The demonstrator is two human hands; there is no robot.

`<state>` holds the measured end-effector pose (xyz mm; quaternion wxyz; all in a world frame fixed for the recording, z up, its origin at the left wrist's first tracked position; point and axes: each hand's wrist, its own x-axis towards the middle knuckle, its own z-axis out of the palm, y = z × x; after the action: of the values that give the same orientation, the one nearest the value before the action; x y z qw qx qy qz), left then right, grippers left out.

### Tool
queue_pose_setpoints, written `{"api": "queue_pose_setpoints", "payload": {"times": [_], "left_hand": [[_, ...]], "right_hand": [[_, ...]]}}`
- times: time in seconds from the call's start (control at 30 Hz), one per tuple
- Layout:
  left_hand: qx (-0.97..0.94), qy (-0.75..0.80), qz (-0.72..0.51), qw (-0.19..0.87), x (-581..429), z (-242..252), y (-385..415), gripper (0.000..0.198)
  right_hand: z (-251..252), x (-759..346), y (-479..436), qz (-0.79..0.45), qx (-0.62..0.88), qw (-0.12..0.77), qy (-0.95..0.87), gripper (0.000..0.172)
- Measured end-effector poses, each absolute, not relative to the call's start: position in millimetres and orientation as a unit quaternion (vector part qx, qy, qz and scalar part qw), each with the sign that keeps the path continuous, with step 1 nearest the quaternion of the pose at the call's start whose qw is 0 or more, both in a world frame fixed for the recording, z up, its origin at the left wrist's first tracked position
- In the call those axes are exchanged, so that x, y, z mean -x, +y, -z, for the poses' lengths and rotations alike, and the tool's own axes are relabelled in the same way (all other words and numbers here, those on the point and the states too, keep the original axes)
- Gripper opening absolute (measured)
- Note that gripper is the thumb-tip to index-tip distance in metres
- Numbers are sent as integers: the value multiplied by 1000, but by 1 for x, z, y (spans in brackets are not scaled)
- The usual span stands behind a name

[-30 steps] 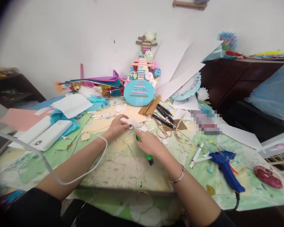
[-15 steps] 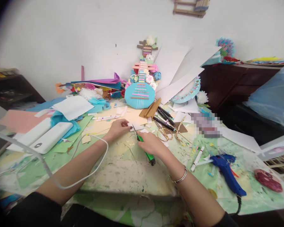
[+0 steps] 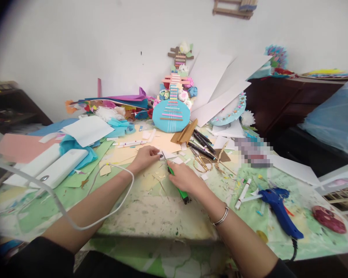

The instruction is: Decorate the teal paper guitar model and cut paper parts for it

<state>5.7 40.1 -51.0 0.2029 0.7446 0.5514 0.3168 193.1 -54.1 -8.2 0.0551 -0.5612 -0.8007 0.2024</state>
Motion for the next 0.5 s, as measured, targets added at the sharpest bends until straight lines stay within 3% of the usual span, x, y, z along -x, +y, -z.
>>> {"api": "queue_pose_setpoints", "payload": {"times": [0.5], "left_hand": [[-748, 545, -313, 212, -6, 47, 38, 20]], "right_hand": [[-1, -191, -60, -176, 572, 8, -801, 61]]}}
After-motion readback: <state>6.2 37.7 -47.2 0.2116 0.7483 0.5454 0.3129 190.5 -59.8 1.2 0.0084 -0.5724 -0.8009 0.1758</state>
